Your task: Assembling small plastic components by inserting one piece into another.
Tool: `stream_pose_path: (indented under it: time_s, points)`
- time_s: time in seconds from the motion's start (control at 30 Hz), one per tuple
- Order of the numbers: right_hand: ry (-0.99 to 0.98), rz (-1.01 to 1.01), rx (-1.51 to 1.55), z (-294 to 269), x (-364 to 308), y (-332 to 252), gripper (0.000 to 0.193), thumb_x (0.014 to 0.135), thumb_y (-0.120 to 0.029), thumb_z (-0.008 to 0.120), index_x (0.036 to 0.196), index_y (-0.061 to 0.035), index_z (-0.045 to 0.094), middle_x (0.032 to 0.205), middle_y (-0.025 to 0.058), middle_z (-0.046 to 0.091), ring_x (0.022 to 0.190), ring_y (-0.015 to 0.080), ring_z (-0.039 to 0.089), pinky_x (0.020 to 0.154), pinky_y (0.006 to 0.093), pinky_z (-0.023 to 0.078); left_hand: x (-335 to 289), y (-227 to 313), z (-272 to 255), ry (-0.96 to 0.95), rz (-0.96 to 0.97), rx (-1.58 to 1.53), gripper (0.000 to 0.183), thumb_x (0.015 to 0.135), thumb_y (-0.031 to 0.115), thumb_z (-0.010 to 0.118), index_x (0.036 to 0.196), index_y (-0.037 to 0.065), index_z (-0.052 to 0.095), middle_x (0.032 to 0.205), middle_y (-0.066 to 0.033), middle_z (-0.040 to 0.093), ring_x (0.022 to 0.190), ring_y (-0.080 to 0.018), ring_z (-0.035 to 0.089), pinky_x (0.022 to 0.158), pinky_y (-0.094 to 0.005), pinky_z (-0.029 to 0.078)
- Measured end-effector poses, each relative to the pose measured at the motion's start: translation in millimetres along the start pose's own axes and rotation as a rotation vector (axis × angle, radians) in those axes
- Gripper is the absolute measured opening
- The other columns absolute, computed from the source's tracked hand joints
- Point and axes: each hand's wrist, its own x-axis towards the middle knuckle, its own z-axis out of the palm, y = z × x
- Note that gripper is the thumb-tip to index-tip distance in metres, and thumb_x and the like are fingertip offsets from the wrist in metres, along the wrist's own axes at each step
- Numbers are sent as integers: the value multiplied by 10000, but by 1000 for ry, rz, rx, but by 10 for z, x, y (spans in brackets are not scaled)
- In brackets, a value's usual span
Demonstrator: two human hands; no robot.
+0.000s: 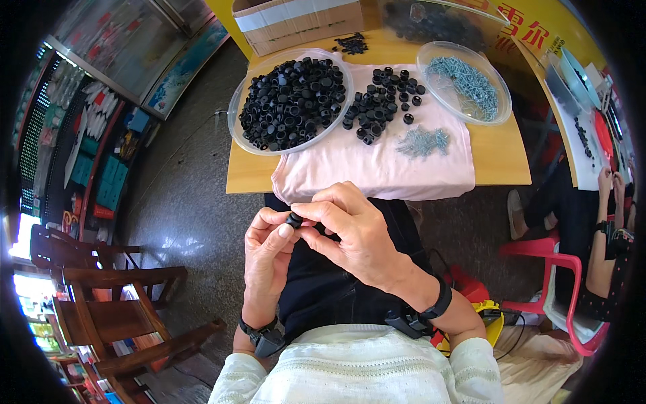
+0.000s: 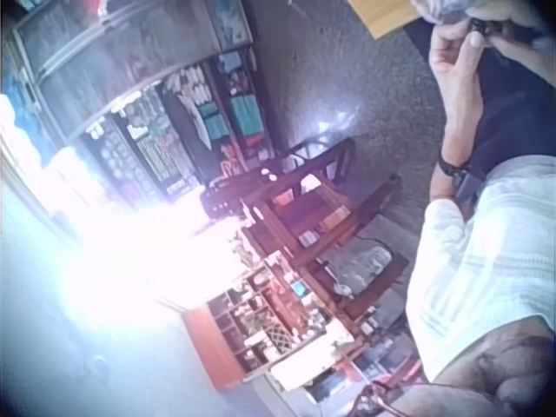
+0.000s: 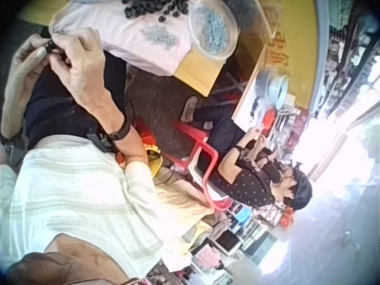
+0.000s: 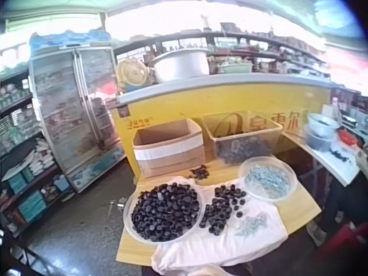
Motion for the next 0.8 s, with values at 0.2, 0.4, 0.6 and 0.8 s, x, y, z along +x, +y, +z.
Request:
stream_pose_path:
  time_s: [0.2,0.4,0.6,0.8]
  points:
    - [65,-94,-143,26,27,99,346,617,22,728,941,-50,633,788,38,536,714,182,544,558,268,467,67,-75,-16,-21,-114,-111,80,866,100,570,919,46,545,947,-107,639,899,-187,625,822,-302,491]
    - [67,-31,-111,19,70,138,315,617,28,718,910,-47,630,772,40,526,701,182,543,548,265,468,122,-112,-45,-23,-209,-261,91,865,105,586,931,44,573,962,-77,632,956,-182,605,861,-339,476]
    - [52,-29,-118,26,128,151,290,619,22,712,888,-44,624,764,40,518,691,176,545,545,264,483,146,-130,-30,-26,-213,-262,103,861,112,594,941,50,579,956,-82,633,948,-189,606,867,-338,472]
    - [28,-71,-174,40,149,174,280,622,13,708,882,-40,620,761,39,513,684,173,546,543,259,486,157,-153,-84,-45,-254,-303,100,859,124,597,934,59,583,954,-86,636,937,-182,605,873,-336,464]
